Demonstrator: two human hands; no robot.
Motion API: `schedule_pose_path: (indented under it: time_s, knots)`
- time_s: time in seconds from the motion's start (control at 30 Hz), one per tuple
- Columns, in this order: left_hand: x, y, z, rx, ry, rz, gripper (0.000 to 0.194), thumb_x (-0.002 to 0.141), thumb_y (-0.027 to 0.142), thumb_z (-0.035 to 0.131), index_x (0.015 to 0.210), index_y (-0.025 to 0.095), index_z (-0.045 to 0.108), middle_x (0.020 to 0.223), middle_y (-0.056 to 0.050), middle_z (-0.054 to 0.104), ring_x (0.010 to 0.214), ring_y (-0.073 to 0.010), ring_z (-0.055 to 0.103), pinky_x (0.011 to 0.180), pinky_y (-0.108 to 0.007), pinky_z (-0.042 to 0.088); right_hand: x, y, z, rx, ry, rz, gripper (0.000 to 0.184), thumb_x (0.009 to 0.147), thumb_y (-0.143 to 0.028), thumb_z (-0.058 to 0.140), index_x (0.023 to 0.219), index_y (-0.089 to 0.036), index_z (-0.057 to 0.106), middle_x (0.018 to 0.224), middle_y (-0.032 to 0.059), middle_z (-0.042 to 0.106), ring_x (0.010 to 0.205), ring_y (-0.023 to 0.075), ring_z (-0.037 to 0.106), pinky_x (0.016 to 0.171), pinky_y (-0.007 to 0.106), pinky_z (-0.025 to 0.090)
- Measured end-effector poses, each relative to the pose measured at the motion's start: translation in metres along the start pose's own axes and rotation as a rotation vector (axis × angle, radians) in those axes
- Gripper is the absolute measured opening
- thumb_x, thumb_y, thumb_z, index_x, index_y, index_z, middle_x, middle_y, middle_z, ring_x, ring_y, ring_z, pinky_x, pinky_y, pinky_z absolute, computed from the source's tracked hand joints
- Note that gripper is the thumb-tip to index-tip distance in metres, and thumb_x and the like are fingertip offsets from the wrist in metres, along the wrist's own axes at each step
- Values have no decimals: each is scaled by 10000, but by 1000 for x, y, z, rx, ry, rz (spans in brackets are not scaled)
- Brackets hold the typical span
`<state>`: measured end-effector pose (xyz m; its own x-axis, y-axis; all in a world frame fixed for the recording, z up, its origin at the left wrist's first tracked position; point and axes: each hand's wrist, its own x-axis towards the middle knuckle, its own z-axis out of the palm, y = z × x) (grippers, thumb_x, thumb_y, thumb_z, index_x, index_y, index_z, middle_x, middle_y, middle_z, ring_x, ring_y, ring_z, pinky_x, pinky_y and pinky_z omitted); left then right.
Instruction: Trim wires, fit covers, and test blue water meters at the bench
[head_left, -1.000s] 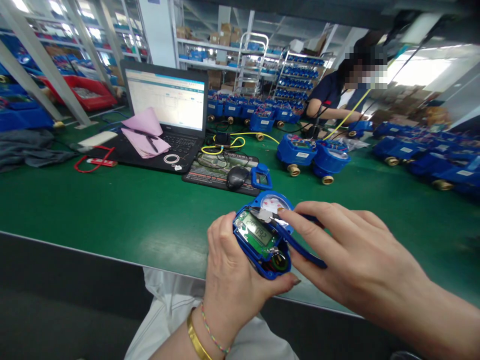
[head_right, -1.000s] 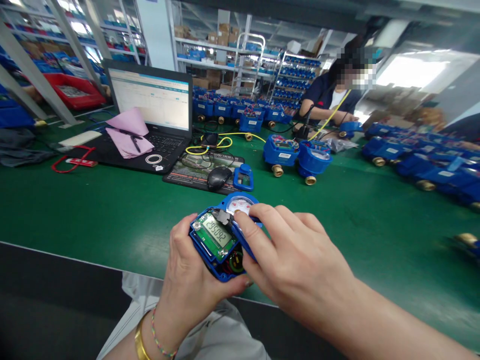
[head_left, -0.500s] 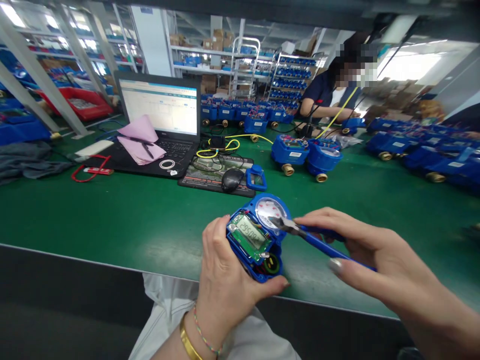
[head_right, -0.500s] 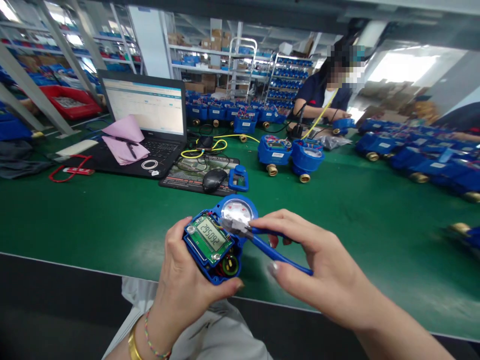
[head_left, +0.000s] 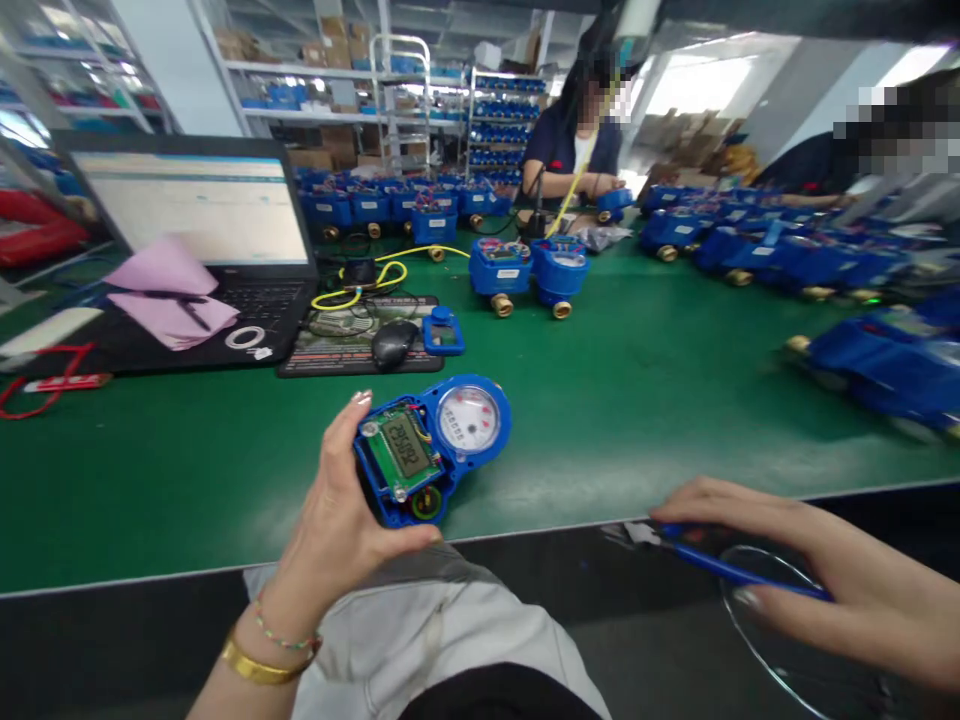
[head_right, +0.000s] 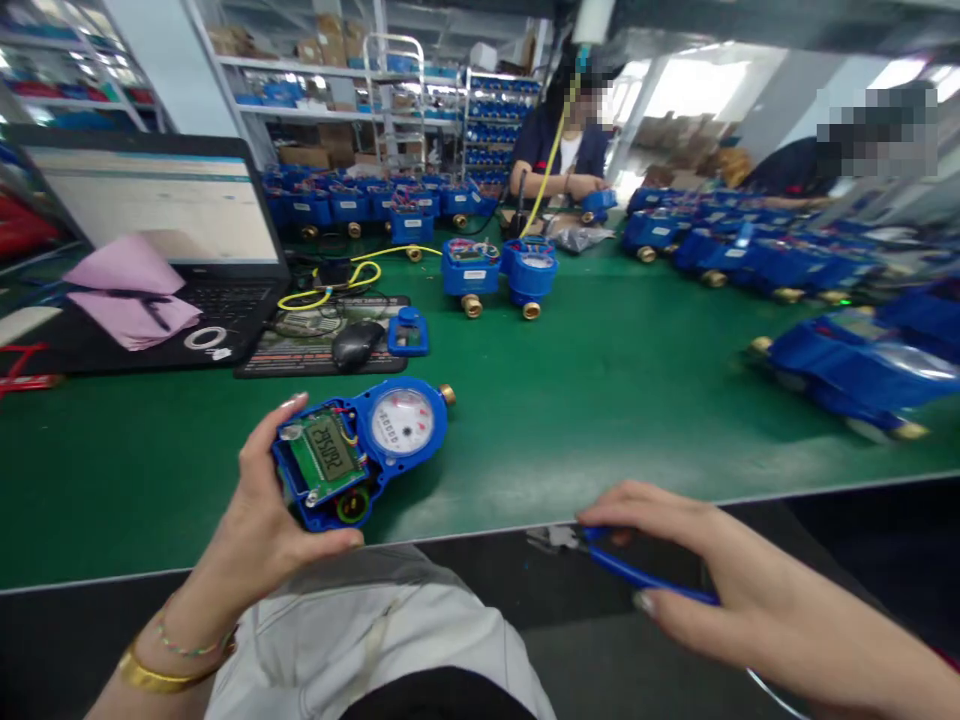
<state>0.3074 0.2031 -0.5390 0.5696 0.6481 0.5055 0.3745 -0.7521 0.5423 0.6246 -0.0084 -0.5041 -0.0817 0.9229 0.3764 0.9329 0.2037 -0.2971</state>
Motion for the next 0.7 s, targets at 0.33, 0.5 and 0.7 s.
schedule_pose_path:
  time_s: [0.33, 0.5, 0.7]
  knots:
    - [-10, -4, 13, 22, 255, -19, 1090, 724, 568, 768, 1497, 177, 106, 1458, -234, 268, 1332, -396, 323, 1043, -615, 379, 19, -28, -9, 507, -225, 115, 350, 867, -287, 543, 1216, -273, 569, 1110, 81, 632, 997, 237, 641, 801, 392, 563]
    - [-25, 42, 6, 245, 445, 237, 818, 763, 401, 791, 1410, 135, 367, 1252, -175, 473, 1212, -321, 449, 1052, -477, 413, 11, -28, 2, 502, -240, 114, 391, 875, -361, 572, 1262, -304, 557, 1203, 96, 618, 1086, 287, 627, 835, 432, 562]
    - [-26, 64, 10, 73, 322, 200, 760, 827, 464, 709, 1402, 130, 342, 1242, -147, 489, 1200, -269, 469, 1071, -401, 418, 20, -34, 30, 894, -166, 3, 445, 994, -414, 217, 1354, -346, 471, 1202, 91, 648, 1025, 272, 671, 741, 395, 597]
